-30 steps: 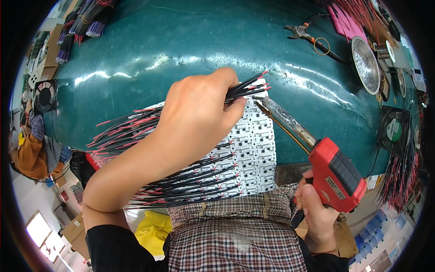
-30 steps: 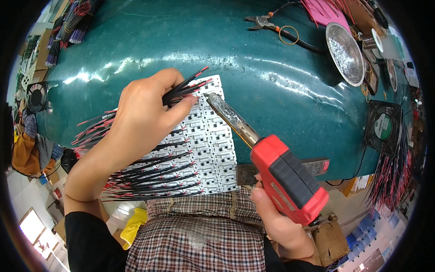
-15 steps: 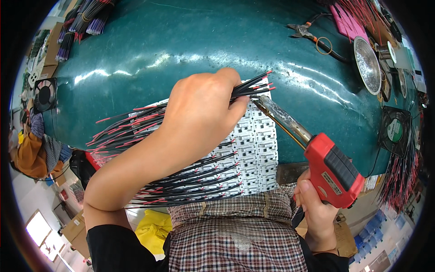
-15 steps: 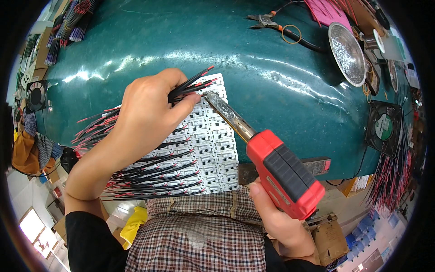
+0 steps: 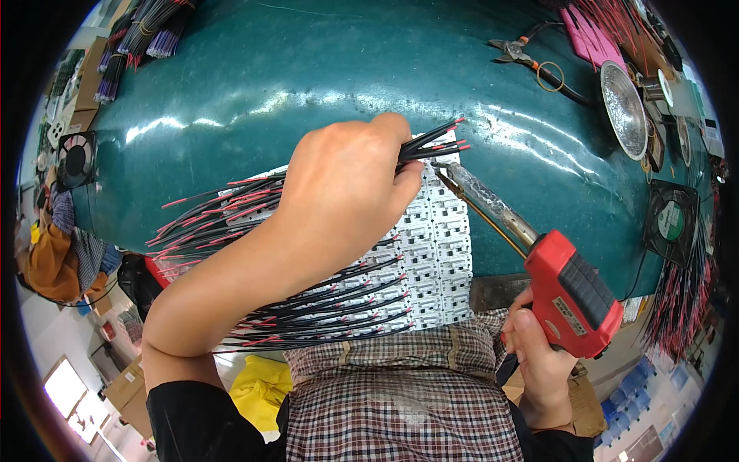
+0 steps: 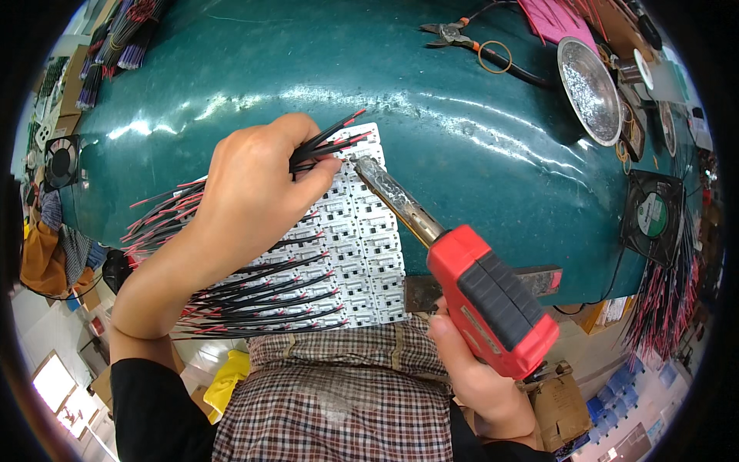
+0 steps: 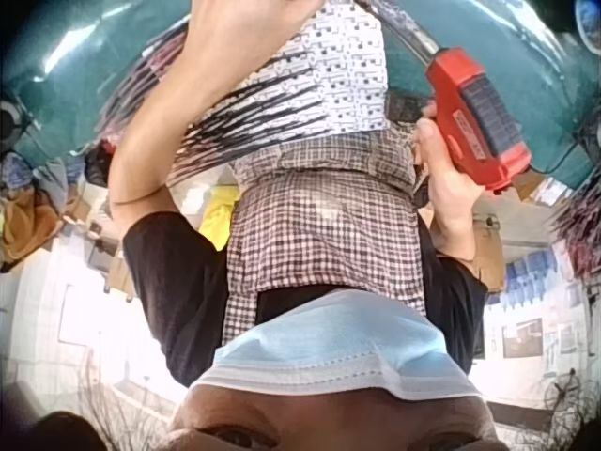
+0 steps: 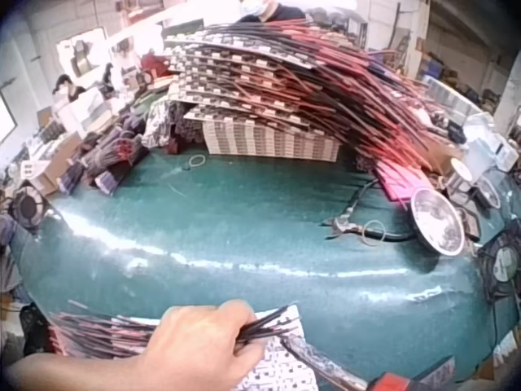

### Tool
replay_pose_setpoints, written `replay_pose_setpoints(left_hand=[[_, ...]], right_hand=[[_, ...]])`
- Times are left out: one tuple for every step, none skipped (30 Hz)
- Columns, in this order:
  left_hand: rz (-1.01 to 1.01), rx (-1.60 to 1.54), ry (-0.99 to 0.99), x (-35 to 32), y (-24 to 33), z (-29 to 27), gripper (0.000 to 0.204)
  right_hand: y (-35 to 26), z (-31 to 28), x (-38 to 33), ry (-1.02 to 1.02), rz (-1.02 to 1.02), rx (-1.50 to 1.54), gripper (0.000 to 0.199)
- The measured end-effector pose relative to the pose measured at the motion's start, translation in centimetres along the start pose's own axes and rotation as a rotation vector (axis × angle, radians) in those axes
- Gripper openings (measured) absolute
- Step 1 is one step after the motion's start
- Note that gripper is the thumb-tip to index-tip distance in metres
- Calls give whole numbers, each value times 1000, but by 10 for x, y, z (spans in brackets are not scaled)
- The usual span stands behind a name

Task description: The person solders wire leads onto circuit boards on a panel using a soldering iron, attaching the wires one by one.

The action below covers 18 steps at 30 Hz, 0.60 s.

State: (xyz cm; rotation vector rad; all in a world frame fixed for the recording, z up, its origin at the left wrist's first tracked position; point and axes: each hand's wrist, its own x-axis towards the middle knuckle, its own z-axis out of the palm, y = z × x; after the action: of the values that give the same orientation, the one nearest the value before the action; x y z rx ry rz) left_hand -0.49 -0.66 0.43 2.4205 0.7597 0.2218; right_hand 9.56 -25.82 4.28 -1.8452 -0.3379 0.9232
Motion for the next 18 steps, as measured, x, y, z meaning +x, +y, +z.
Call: replay_pose_setpoints(left_hand=[[-2, 4, -1, 0, 0, 0, 22], [-2, 4, 0, 1, 0, 0, 22], [-18, -15, -18, 2, -1, 0, 21], [-34, -35, -35, 3, -1, -1, 21], [-35, -34, -35, 3, -2, -2, 21], [-32, -28, -41, 4, -2, -2, 21], [-29, -21, -47, 5, -2, -3, 21], [-29, -21, -46, 5, -2, -3, 21], [-25, -16, -47, 5, -2, -3, 21], [-21, -10, -47, 6, -1, -3, 21], [-21, -10, -47, 6, 0, -4, 21], [-14, 5, -55, 7, 0, -4, 21], [-7, 21, -62, 8, 0, -4, 21], [-7, 20, -62, 8, 0, -5, 21], [-3, 22, -64, 8, 0, -5, 21], [0, 23, -65, 9, 0, -5, 21], [-1, 24, -65, 9, -1, -5, 21], [-7, 24, -68, 9, -1, -5, 21]], right_hand=[[1, -1, 0, 0, 0, 0, 28], [1, -1, 1, -27, -19, 11, 28], [1, -2, 2, -55, -38, 21, 28], [0, -4, 1, -56, -38, 21, 28], [-3, -6, 1, -87, 7, 40, 21], [-5, -7, 0, -115, 52, 57, 16], [-5, -8, 0, -114, 52, 57, 16], [-5, -8, 1, -118, 43, 33, 17], [-6, -8, 1, -121, 34, 9, 18], [-3, -7, 1, -120, 34, 9, 18], [2, -5, 1, -91, -17, -27, 23], [5, -4, 2, -63, -68, -62, 30], [7, -4, 2, -63, -67, -62, 30], [8, -6, 3, -80, -102, -83, 30], [8, -7, 3, -99, -137, -103, 31], [8, -6, 3, -100, -137, -103, 31], [6, -4, 4, -78, -152, -117, 29], [5, -3, 4, -55, -167, -132, 28]])
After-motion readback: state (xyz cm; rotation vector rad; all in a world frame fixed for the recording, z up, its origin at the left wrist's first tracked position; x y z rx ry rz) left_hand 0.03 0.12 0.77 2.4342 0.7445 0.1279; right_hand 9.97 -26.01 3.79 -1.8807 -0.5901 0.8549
